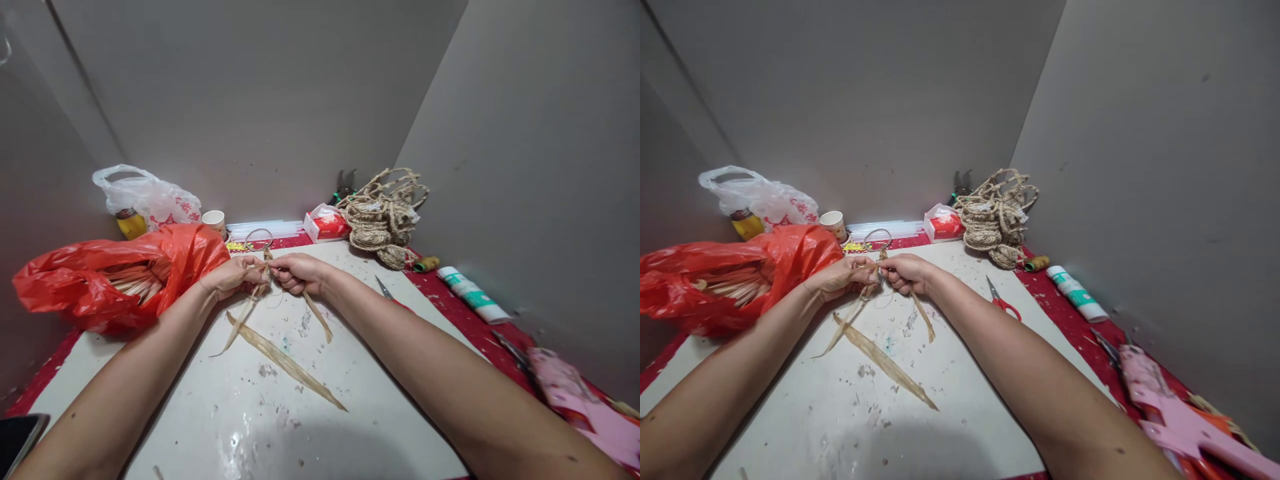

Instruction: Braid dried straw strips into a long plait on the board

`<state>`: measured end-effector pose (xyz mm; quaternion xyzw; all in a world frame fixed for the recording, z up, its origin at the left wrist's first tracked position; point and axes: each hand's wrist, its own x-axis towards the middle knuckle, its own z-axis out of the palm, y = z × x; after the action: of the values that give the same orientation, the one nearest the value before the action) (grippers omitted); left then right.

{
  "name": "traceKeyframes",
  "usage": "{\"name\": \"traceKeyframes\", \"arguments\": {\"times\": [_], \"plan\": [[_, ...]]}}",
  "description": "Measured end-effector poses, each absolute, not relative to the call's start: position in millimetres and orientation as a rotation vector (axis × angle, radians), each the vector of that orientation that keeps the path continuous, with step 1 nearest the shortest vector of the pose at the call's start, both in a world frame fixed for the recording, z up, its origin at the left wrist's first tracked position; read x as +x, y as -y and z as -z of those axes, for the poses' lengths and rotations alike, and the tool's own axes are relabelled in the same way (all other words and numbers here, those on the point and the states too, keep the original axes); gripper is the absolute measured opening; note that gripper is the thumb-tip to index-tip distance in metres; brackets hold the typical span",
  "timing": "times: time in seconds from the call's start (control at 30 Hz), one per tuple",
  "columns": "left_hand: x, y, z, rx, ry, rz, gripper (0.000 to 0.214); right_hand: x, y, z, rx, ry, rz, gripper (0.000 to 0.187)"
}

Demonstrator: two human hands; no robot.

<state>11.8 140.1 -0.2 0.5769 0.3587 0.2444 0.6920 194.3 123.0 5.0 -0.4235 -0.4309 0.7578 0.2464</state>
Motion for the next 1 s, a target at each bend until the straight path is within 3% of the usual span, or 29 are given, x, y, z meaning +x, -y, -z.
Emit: {"name": "traceKeyframes", "arguments": {"times": [0.37, 0.67, 1.0], "plan": [[21.6, -135.6, 5.1, 1.254, -0.831, -0.694, 0.035, 192.5, -121.3, -6.0, -1.207, 1.232, -2.023, 0.033], [14.5, -141.9, 0.2, 1.219, -0.804, -0.556, 0.023, 193.0, -120.1, -7.1, -1.213, 1.277, -1.990, 0.030], [12.2, -141.8, 0.9, 1.373, -0.890, -0.516, 0.031, 193.5, -120.8, -6.2, -1.198, 1.260, -1.987, 0.030]]}}
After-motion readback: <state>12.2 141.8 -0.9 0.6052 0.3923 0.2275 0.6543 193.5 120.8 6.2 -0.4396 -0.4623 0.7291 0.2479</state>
